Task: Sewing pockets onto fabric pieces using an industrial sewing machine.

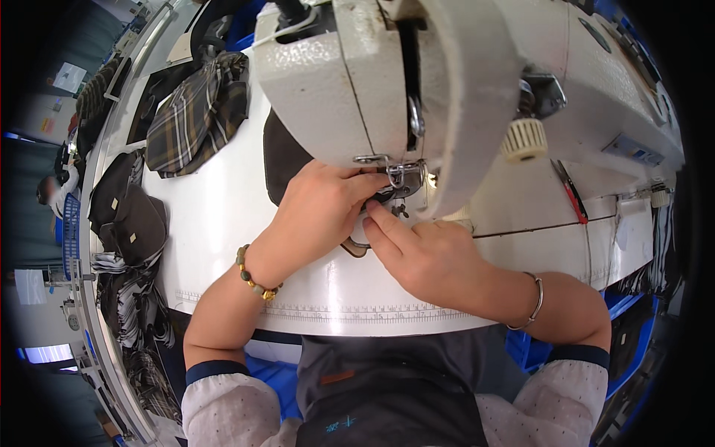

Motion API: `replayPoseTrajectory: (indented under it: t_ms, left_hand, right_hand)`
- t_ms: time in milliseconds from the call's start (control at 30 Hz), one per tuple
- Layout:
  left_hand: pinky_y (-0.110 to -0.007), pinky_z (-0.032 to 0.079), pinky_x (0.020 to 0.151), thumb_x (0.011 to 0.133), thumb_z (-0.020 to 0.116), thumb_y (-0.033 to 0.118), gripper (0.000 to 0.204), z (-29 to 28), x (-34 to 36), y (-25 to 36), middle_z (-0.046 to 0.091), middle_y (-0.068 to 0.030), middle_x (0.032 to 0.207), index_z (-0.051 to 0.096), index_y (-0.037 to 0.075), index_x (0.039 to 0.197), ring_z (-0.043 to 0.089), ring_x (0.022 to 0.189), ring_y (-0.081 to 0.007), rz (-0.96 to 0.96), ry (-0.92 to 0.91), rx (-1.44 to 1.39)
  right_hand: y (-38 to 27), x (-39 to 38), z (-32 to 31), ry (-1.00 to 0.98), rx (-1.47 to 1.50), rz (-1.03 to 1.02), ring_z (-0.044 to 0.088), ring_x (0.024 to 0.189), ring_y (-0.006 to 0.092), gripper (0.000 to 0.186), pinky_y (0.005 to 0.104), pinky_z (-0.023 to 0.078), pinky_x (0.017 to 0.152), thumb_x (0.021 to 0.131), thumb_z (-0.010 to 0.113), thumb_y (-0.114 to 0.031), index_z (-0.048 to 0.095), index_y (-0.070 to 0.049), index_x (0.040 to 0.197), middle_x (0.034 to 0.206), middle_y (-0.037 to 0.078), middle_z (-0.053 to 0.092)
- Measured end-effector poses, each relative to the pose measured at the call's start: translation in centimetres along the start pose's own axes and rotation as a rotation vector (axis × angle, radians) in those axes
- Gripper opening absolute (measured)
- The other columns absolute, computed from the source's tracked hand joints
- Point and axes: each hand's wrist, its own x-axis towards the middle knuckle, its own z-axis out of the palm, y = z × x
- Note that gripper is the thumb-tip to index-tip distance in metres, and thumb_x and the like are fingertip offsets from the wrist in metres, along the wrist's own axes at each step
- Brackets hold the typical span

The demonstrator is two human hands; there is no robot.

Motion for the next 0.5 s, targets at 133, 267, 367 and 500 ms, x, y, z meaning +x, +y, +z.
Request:
replayPoseTrajectory:
  t_ms: [133, 267, 367, 500]
  left_hand:
    - [-0.039, 0.055, 0.07, 0.08, 0.071, 0.003, 0.023, 0.2, -0.1, -0.6, 0.074, -0.0132, 0.087, 0.077, 0.005, 0.102, 0.068, 0.075, -0.0331, -0.007, 0.071, -0.075]
    - [-0.039, 0.055, 0.067, 0.081, 0.071, 0.003, 0.021, 0.8, -0.1, -1.0, 0.074, -0.013, 0.086, 0.077, 0.006, 0.101, 0.068, 0.072, -0.0328, -0.007, 0.08, -0.112]
    - [-0.038, 0.055, 0.066, 0.082, 0.072, 0.006, 0.019, 1.1, -0.1, -1.1, 0.073, -0.0124, 0.083, 0.077, 0.007, 0.1, 0.068, 0.071, -0.0323, -0.04, 0.08, -0.182]
    - [-0.038, 0.055, 0.065, 0.081, 0.075, 0.01, 0.018, 1.1, 0.0, -1.0, 0.072, -0.012, 0.079, 0.078, 0.009, 0.098, 0.067, 0.066, -0.0321, -0.067, 0.085, -0.136]
  right_hand:
    - [-0.2, 0.6, 0.3, -0.102, 0.054, 0.081, 0.063, 0.051, 0.0156, 0.034, 0.0288, 0.05, 0.045, 0.08, 0.064, -0.012, 0.067, 0.002, 0.11, 0.117, 0.021, 0.069]
    - [-0.2, 0.3, -0.1, -0.157, 0.1, 0.055, 0.065, 0.053, 0.0165, 0.034, 0.0296, 0.052, 0.046, 0.079, 0.063, -0.012, 0.066, 0.003, 0.11, 0.118, 0.022, 0.07]
    - [-0.1, 0.2, -0.5, -0.18, 0.137, 0.045, 0.066, 0.053, 0.0171, 0.033, 0.0298, 0.053, 0.046, 0.078, 0.064, -0.013, 0.066, 0.003, 0.107, 0.118, 0.024, 0.07]
    - [0.0, 0.3, -0.3, -0.172, 0.178, 0.05, 0.066, 0.053, 0.0171, 0.03, 0.0301, 0.053, 0.046, 0.078, 0.064, -0.013, 0.065, 0.003, 0.104, 0.117, 0.025, 0.071]
